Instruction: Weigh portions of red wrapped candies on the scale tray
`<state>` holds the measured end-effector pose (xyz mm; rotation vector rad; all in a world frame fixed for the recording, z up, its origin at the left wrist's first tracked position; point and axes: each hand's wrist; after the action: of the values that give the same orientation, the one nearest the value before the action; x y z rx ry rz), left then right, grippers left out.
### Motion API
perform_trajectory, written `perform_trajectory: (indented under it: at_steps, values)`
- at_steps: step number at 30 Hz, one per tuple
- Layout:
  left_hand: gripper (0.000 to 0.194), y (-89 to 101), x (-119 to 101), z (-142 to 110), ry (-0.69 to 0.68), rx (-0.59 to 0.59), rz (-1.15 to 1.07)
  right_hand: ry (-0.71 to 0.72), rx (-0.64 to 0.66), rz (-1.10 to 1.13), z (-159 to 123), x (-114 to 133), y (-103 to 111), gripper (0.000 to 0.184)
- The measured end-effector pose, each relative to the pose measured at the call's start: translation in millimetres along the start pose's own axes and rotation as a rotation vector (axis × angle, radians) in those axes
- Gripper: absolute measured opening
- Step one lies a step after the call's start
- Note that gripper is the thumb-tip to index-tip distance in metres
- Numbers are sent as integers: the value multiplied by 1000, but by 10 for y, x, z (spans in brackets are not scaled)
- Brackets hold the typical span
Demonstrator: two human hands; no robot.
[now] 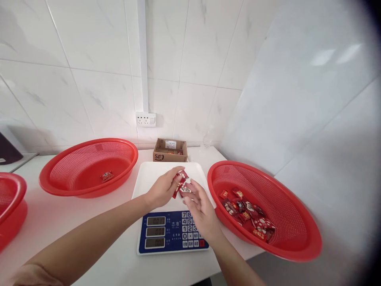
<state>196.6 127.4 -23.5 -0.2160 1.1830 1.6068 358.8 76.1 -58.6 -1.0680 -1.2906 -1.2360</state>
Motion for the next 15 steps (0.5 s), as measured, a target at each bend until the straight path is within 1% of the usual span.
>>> perform_trajectory:
  at_steps: [1,3,5,7,9,11,13,15]
  values:
    - [40,4,-18,-14,-19,-3,-10,-15,43,50,103,74,-68,53]
    - [43,40,-27,-33,-35,-41,-11,-52,59,111,273,170,-184,55]
    - [45,101,-15,-41,-37,-89,9,-84,67,132,390,222,-280,55]
    - [44,161,-3,-43,-53,-105,44,-92,117,163,458,259,-363,55]
    - [44,204,-1,-49,-75,-90,97,-74,165,207,495,294,-431,53]
    - [47,235,-1,-61,-80,-70,168,-53,173,227,518,324,-470,48]
    - [53,277,12,-76,-67,-34,247,-32,151,205,540,342,-465,45]
    - [55,364,49,-87,-40,18,334,-23,113,163,568,343,-411,45]
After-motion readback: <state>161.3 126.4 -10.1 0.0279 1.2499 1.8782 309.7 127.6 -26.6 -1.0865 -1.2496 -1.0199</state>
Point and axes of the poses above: each hand's wrist, its own z-axis towards the middle knuckle, its own y-axis out of the back of the hand, x = y × z, and after that the axes turned 14 degrees about -y, right-handed
